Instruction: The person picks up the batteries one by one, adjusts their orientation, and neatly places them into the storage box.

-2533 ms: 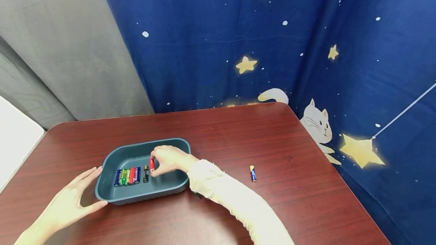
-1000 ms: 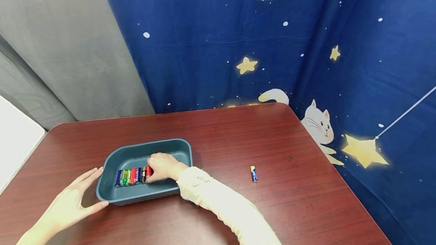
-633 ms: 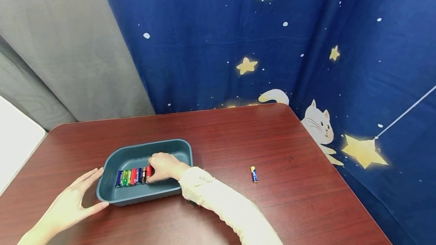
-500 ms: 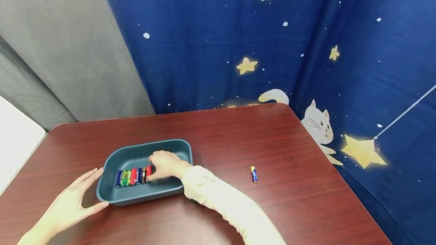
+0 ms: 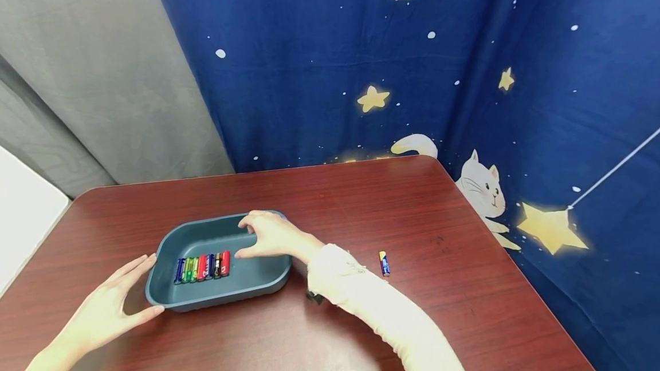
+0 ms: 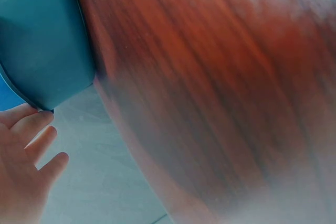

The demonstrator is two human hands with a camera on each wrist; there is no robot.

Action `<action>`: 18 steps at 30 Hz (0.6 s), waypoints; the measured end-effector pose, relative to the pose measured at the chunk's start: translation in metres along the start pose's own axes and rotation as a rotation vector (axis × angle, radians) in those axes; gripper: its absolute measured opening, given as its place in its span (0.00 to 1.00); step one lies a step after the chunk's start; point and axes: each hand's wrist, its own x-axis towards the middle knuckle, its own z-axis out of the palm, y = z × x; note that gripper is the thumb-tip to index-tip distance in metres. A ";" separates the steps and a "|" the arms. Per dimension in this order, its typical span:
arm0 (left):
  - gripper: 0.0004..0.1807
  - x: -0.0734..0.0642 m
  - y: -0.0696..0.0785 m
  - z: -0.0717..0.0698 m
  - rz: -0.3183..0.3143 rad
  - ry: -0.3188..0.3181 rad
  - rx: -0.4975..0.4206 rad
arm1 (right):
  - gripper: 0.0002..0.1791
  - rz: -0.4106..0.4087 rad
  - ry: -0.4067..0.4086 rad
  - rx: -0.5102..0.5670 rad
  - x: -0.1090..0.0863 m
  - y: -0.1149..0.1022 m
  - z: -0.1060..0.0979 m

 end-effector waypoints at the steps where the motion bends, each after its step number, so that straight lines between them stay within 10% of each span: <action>1: 0.51 0.000 0.000 0.000 0.001 0.000 -0.002 | 0.31 -0.009 0.021 0.027 -0.004 0.003 -0.004; 10: 0.51 -0.001 0.003 -0.001 -0.017 -0.018 0.000 | 0.27 -0.121 0.253 0.188 -0.045 0.034 -0.041; 18: 0.51 -0.004 0.006 -0.003 -0.009 -0.006 0.000 | 0.28 -0.054 0.336 0.180 -0.093 0.060 -0.063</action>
